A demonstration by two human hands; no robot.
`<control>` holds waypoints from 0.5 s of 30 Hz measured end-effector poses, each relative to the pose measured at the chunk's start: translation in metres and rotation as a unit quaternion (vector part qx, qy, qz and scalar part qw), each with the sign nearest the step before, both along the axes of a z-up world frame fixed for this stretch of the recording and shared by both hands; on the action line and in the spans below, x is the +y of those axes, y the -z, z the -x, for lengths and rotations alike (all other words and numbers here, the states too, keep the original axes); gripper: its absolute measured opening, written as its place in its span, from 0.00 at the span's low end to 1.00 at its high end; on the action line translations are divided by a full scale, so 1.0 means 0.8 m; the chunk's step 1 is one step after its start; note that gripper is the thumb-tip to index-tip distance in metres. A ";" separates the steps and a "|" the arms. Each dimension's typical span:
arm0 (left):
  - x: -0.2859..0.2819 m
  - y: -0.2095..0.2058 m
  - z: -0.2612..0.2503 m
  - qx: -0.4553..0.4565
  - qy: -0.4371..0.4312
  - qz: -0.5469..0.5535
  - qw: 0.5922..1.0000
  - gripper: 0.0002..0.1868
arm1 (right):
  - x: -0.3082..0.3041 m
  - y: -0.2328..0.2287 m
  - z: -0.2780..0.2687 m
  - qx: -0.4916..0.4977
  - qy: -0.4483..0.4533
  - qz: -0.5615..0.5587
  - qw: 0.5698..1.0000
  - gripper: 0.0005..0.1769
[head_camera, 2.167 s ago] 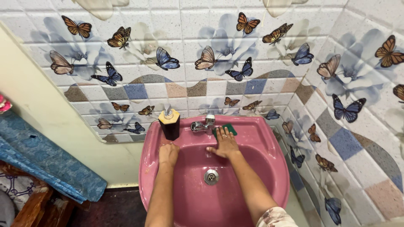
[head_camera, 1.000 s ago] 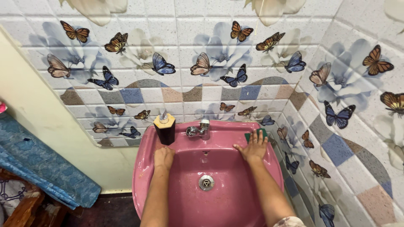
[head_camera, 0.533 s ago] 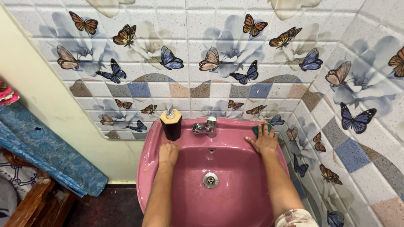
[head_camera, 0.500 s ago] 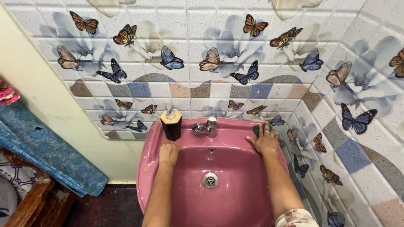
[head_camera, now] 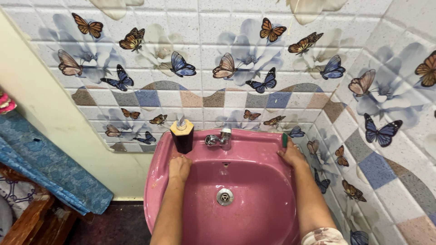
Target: The person scrubs a pink bathroom sink basin and faucet using a green sponge. They repeatedly rinse the sponge under running water and wipe the basin, faucet, and surrounding counter area.
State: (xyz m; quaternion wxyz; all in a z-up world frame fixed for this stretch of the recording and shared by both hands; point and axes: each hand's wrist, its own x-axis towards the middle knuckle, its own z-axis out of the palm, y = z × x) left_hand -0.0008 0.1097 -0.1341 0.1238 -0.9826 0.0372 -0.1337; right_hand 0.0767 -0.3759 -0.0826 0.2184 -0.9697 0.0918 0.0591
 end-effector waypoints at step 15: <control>0.018 0.011 0.001 -0.026 0.019 0.010 0.999 0.11 | 0.005 0.007 0.076 -0.050 -0.023 0.082 0.995 0.44</control>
